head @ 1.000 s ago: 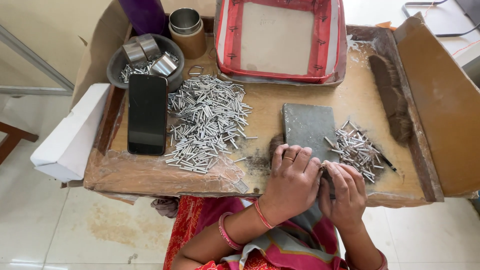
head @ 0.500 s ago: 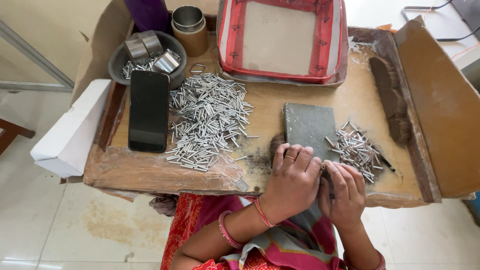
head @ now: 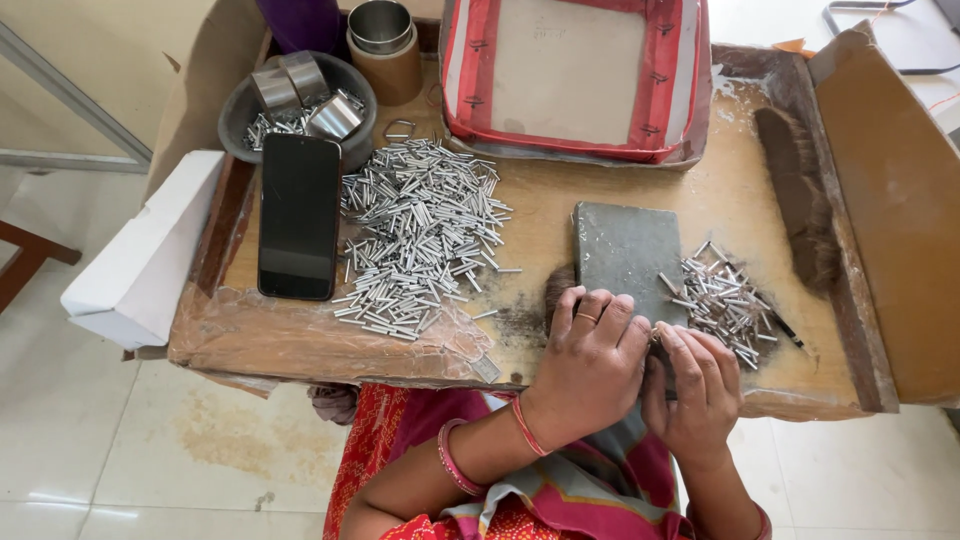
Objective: The person sits at a workbench and picks small metal pins one at a time from a pile, works each pin between the fingers, and presses it into a small brass fitting set on a stone block, occasionally reaching into the pile for the next pin.
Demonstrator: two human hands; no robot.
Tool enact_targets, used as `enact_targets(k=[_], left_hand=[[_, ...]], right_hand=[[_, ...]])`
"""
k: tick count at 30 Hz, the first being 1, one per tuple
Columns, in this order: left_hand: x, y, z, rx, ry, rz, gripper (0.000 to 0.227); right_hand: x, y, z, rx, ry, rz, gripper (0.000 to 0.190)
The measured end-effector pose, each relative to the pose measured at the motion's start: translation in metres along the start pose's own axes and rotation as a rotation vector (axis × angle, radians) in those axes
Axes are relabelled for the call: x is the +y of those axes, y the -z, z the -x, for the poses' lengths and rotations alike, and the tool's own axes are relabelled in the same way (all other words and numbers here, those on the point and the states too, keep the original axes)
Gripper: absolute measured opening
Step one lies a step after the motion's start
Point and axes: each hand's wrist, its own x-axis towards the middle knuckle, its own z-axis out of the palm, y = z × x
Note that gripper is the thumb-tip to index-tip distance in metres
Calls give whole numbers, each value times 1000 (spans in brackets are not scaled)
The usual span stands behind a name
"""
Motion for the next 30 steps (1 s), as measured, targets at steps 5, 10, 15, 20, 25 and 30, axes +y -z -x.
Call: enact_targets(k=[5,10,15,20,25,30], left_hand=[[0,-2,1,-14,7,-5,29],[0,-2,1,-35,13,-2,30],[1,-3,1,-42,15,-28,29],[1,-2,0,-56,18,-25,29],[1,-2,1,-94,15,-24,27],[0,-3,-2,-112,0,-31,28]], right_hand=[[0,-1,1,1,-6,9,36],[1,-1,3,-4,-16,14,34],[1,-1,1,12,-8,22,32],[1,-1,1,17,-16,1,31],[3,-2,4,28,-20,-21,29],[6,-1,8,4,-12,-28,27]])
